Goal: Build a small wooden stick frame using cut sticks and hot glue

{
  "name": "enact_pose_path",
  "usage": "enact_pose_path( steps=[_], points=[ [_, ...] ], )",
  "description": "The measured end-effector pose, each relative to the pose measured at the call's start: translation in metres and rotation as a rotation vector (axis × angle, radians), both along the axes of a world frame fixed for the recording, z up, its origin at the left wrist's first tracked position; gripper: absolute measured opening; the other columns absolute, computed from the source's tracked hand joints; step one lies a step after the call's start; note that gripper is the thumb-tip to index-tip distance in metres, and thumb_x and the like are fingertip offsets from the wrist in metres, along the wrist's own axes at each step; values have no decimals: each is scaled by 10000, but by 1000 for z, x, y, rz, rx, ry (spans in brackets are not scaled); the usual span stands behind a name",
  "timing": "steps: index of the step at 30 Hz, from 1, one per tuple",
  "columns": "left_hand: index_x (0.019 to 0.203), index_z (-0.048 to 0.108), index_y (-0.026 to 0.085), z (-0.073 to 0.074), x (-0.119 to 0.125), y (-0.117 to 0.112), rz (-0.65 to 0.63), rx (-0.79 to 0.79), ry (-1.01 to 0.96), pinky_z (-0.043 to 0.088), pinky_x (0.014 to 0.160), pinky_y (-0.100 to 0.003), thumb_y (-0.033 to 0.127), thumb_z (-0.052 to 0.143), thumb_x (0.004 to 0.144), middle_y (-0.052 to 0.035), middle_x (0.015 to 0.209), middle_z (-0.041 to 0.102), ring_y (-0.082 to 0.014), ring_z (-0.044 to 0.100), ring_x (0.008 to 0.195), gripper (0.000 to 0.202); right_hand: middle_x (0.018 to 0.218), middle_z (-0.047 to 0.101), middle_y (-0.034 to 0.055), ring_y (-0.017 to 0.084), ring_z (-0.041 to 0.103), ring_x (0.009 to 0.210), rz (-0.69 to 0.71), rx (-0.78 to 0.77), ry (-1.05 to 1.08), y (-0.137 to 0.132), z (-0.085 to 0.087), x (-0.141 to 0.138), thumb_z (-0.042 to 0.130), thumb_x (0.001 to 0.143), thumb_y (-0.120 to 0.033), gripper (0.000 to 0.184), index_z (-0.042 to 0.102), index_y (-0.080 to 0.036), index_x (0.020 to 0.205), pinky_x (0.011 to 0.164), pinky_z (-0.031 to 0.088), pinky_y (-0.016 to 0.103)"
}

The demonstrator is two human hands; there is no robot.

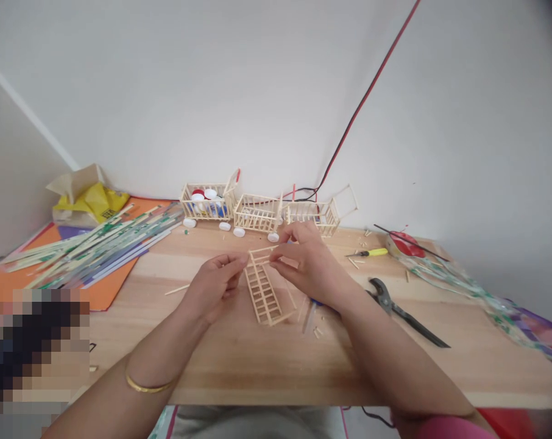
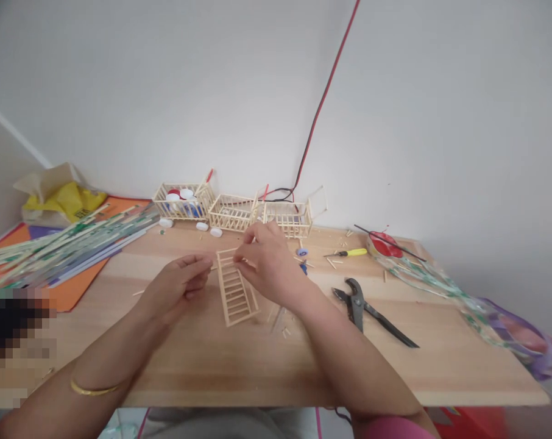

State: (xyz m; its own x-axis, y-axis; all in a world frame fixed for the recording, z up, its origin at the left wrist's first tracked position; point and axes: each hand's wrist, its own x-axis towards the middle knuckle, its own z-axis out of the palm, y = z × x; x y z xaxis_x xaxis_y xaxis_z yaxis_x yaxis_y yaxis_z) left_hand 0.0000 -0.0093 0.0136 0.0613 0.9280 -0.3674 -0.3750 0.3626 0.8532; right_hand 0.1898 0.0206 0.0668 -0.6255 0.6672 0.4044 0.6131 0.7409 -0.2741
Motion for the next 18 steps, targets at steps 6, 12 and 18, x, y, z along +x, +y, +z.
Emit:
enact_pose_path(
  steps=[6, 12, 18],
  points=[
    [712, 583, 129, 3, 3, -10, -174, -81, 80, 105, 398, -182, 373, 743, 617, 93, 504, 312, -22, 199, 415, 307, 907, 520, 69, 193, 424, 891, -2, -18, -26, 3, -5, -7, 564, 828, -183, 127, 662, -175, 748, 780, 348, 329],
    [714, 590, 120, 5, 6, -10, -178, -41, 80, 132, 404, -179, 382, 729, 639, 92, 493, 327, -19, 207, 421, 306, 898, 519, 64, 190, 427, 892, 11, -39, -21, 4, -9, -8, 573, 818, -163, 103, 655, -174, 758, 770, 344, 319],
    [700, 581, 123, 2, 8, -10, -143, -30, 57, 137, 396, -176, 372, 730, 646, 90, 482, 344, -16, 219, 406, 295, 880, 515, 63, 190, 422, 879, 13, -37, -20, 3, -8, -8, 573, 818, -159, 104, 649, -175, 749, 757, 340, 317]
  ],
)
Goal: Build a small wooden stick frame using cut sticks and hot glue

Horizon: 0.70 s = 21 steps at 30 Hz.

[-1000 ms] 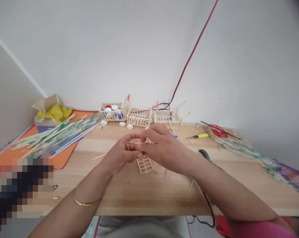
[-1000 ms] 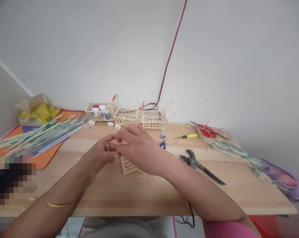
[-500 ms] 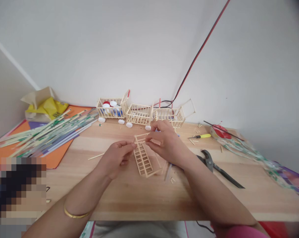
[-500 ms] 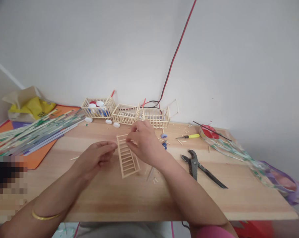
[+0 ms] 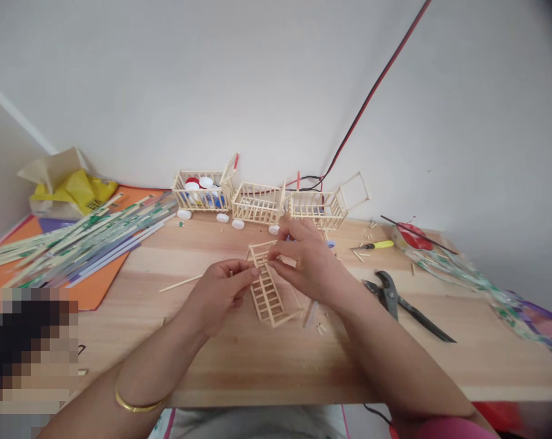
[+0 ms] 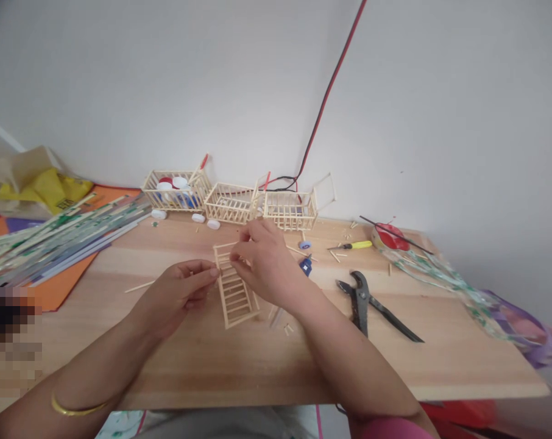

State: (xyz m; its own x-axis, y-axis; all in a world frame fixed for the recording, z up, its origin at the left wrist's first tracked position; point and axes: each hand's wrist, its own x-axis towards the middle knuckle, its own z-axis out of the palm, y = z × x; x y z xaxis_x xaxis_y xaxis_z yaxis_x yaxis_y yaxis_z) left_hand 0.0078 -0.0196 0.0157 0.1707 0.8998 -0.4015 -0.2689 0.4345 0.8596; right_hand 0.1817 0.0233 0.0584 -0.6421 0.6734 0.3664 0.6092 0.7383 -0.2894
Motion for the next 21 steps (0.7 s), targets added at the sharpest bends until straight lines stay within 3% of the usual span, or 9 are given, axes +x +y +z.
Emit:
enact_pose_path(
  steps=[10, 21],
  points=[
    [712, 580, 129, -6, 0, 2, -22, 0, -15, 134, 394, -175, 376, 722, 669, 95, 484, 314, -16, 200, 408, 288, 878, 517, 63, 189, 421, 884, 6, 11, -32, 0, 0, 1, 550, 840, -179, 139, 650, -174, 744, 776, 333, 327],
    [698, 575, 129, -2, 1, 2, -20, -5, -10, 134, 396, -174, 338, 731, 654, 95, 476, 311, -19, 204, 414, 264, 868, 525, 63, 191, 418, 886, -35, -12, -16, 1, -2, -1, 567, 811, -148, 106, 647, -165, 743, 766, 336, 319]
  ],
)
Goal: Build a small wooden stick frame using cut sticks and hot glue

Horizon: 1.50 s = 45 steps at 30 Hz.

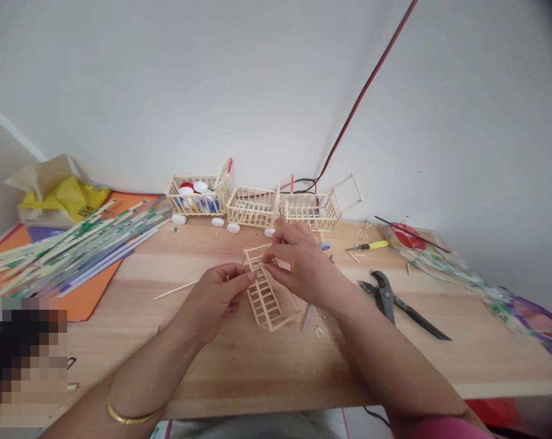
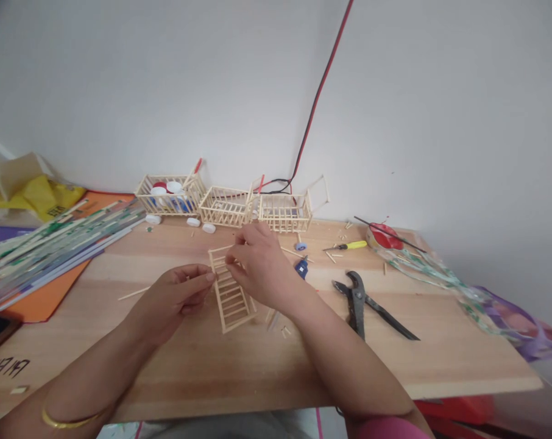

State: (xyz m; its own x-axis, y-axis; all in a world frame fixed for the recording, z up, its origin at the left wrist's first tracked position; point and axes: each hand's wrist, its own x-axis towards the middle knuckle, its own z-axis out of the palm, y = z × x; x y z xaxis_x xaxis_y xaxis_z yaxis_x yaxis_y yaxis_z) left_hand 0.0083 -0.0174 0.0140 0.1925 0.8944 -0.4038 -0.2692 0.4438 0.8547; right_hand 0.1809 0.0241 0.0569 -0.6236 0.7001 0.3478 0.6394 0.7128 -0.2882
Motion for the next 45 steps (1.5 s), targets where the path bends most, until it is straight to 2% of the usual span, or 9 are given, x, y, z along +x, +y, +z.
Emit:
enact_pose_path(
  steps=[10, 15, 23, 26, 30, 33, 37, 41, 45],
  points=[
    [711, 576, 126, 2, 0, -1, -8, -3, -26, 129, 400, -176, 325, 739, 648, 95, 485, 315, -19, 201, 420, 264, 884, 527, 67, 199, 426, 907, -9, -3, -1, 0, -1, 0, 558, 818, -161, 111, 647, -171, 754, 772, 337, 333],
    [707, 572, 127, 1, -1, 0, -7, 4, -22, 127, 398, -179, 325, 730, 655, 94, 480, 319, -22, 204, 420, 259, 924, 535, 67, 206, 443, 933, 1, -12, 20, -1, 0, 3, 589, 788, -157, 93, 649, -184, 853, 804, 356, 338],
    [735, 559, 136, 3, -2, 0, 5, -13, -30, 128, 398, -171, 308, 736, 632, 102, 477, 323, -23, 202, 413, 267, 905, 559, 58, 181, 514, 886, -81, -20, 154, -4, 18, 22, 530, 852, -199, 97, 620, -191, 889, 803, 407, 325],
    [769, 542, 161, 6, -6, 0, 57, -16, -14, 139, 391, -163, 300, 728, 650, 101, 492, 337, -28, 223, 410, 261, 883, 562, 52, 172, 532, 860, -118, -40, 186, -10, 24, 30, 538, 852, -209, 95, 623, -193, 892, 771, 425, 310],
    [717, 520, 160, 9, -10, 3, 235, 90, -96, 233, 393, -152, 301, 675, 724, 66, 573, 428, -29, 294, 438, 210, 862, 569, 49, 165, 540, 833, -161, -46, 192, -21, 23, 44, 533, 847, -192, 92, 621, -189, 872, 743, 432, 297],
    [770, 581, 135, 11, -14, 6, 417, 173, -272, 385, 487, -154, 187, 641, 732, 22, 677, 516, -42, 427, 535, 87, 850, 576, 49, 163, 546, 810, -222, -61, 180, -30, 16, 60, 526, 847, -200, 96, 620, -183, 861, 724, 437, 292],
    [807, 634, 88, 12, -20, 12, 574, 175, -333, 475, 581, -170, 49, 579, 704, -22, 711, 567, -63, 514, 616, 124, 876, 583, 60, 176, 564, 801, -404, -146, 37, -45, -5, 86, 560, 821, -249, 123, 627, -179, 897, 728, 442, 306],
    [837, 647, 130, 13, -21, 11, 564, 256, -249, 500, 564, -192, 115, 574, 762, -10, 735, 586, -64, 523, 586, 105, 957, 581, 113, 217, 585, 816, -594, -272, -183, -59, -33, 105, 628, 764, -329, 293, 627, -140, 988, 719, 446, 332],
    [997, 634, 204, 14, -18, 6, 494, 404, -150, 355, 402, -151, 240, 626, 774, 50, 615, 495, -39, 392, 436, 227, 954, 570, 117, 196, 594, 761, -634, -328, -188, -62, -55, 112, 633, 753, -352, 369, 617, -118, 1037, 711, 440, 312]
  ],
)
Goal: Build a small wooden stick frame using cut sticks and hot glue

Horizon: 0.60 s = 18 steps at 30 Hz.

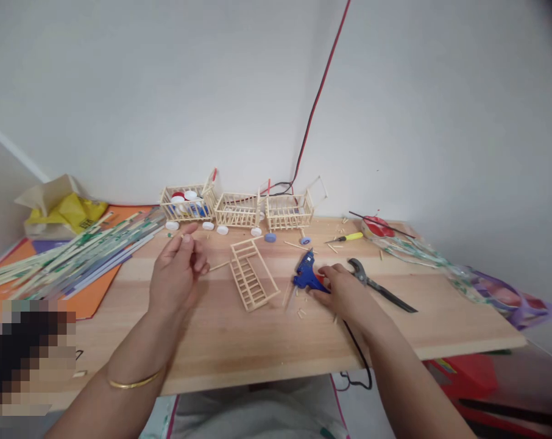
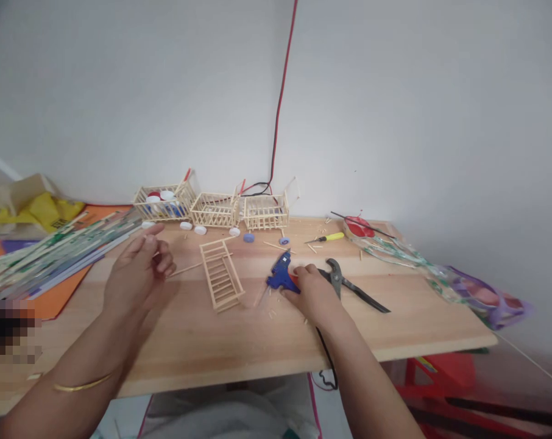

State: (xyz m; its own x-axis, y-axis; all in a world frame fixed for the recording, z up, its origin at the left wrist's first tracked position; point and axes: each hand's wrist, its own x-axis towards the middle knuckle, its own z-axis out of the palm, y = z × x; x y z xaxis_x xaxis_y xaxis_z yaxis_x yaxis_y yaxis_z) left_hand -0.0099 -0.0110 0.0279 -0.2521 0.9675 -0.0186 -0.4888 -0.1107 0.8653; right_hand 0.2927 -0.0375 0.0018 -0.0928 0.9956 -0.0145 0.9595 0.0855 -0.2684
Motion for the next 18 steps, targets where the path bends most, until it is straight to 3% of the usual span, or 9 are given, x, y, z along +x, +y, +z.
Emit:
enact_pose_path(
  steps=[3, 6, 10, 14, 18],
  points=[
    [1032, 628, 190, -2, 1, -1, -113, 2, -25, 326, 407, -144, 244, 650, 753, 57, 597, 467, -33, 358, 437, 285, 923, 564, 103, 182, 584, 761, 25, 8, 35, 2, -8, -1, 598, 757, -276, 265, 632, -122, 970, 720, 433, 296],
    [1021, 638, 163, -5, 0, 0, -206, -13, -81, 422, 492, -174, 194, 669, 713, 40, 652, 512, -44, 406, 496, 311, 861, 573, 100, 193, 569, 770, 15, 54, 44, 2, -6, -2, 583, 737, -227, 179, 641, -119, 867, 725, 428, 302],
    [1048, 653, 149, -4, -3, -2, -233, -6, 1, 501, 606, -228, 199, 677, 707, 57, 569, 485, -58, 437, 521, 345, 846, 601, 72, 196, 561, 773, -16, 102, 213, -6, 14, -2, 563, 749, -262, 228, 614, -145, 937, 711, 434, 309],
    [941, 687, 149, 1, -2, -7, -238, -21, 82, 489, 619, -232, 205, 732, 651, 15, 653, 592, -85, 531, 603, 299, 807, 616, 36, 168, 561, 682, -2, 56, 504, -20, 39, -10, 520, 808, -332, 230, 576, -189, 979, 611, 445, 280],
    [768, 689, 147, 4, -1, -11, -214, -11, 104, 417, 552, -200, 201, 756, 607, 0, 648, 627, -78, 523, 566, 182, 782, 617, 40, 171, 583, 675, 147, 102, 687, -29, 52, -31, 530, 819, -480, 295, 572, -219, 950, 588, 464, 271]
  ],
)
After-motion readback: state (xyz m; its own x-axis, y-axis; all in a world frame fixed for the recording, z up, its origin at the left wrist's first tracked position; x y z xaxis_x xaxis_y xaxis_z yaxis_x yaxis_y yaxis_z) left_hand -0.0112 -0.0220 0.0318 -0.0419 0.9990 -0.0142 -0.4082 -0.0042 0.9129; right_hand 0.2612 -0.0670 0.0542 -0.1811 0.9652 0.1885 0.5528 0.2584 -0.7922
